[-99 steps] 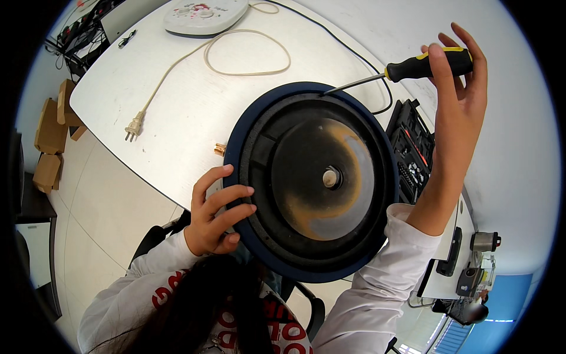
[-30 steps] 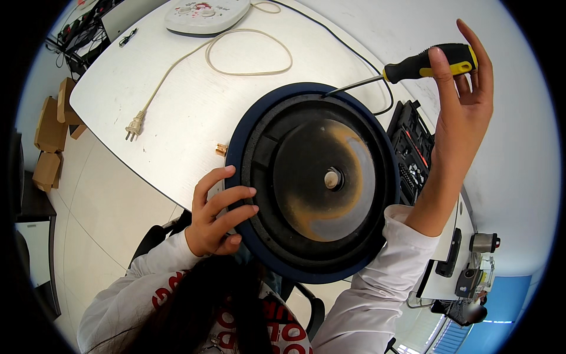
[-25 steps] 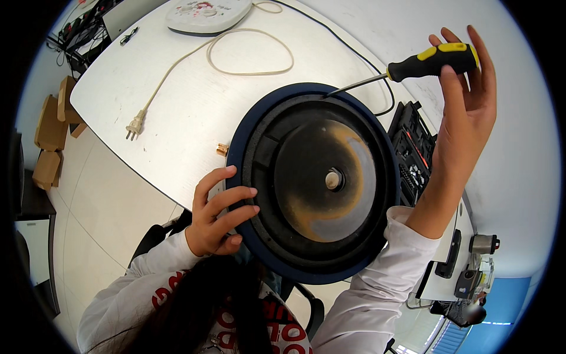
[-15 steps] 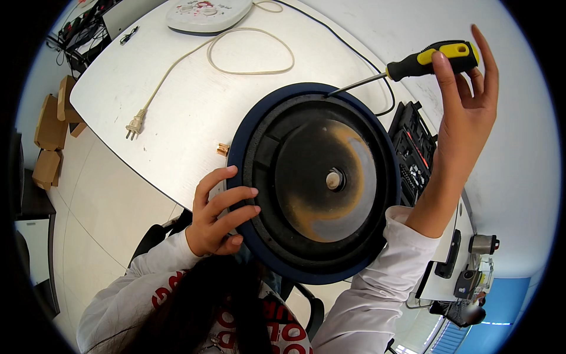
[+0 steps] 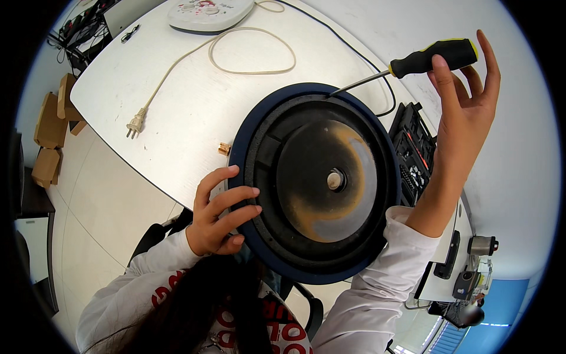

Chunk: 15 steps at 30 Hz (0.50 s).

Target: The person uses a screwdriver to remove screws from the base of a blue circular appliance. They then lift off the top cover to reveal the internal motor and wiring, and continue to remove additional screws from the motor housing.

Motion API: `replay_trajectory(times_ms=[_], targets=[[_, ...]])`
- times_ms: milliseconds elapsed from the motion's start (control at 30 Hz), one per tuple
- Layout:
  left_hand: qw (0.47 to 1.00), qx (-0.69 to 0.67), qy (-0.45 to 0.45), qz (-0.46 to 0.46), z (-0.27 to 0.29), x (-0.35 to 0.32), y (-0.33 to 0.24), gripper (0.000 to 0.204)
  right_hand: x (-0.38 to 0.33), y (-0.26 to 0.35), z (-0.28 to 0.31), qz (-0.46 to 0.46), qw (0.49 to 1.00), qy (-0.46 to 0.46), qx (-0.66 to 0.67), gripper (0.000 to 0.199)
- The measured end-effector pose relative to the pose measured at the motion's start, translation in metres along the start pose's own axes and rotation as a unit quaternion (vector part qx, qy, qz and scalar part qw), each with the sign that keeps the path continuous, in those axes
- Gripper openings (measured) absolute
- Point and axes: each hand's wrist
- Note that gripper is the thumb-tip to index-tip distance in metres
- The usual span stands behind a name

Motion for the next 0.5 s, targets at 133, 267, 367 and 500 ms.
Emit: replay_trajectory(times_ms=[133,267,367,500], targets=[[1.000,-0.001,-0.002,0.000,-0.0006,-0.0005,-0.0001,0.033,-0.0004,-0.0050,-0.0002,0.011,0.998,0.010,0.056,0.063],[1.000,0.001,-0.003,0.001,-0.0007,-0.0010,0.0005,0.034,0.0010,-0.0046,-0.0008,0.027,0.999,0.039,0.012,0.061],[1.000,0.000,-0.002,0.001,-0.0006,-0.0001,0.0001,0.034,-0.0007,0.0019,-0.0026,0.004,0.998,0.012,-0.055,0.060],[1.000,0.000,-0.002,0.000,-0.0003,-0.0002,-0.0001,0.034,-0.0017,-0.0017,-0.0024,0.020,0.999,-0.011,-0.036,0.058]])
Point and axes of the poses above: each hand's wrist, its own x-axis towards the middle knuckle, its own z-axis out of the back of the hand, y = z × x, and after that the axes turned 13 degrees about x, right-handed
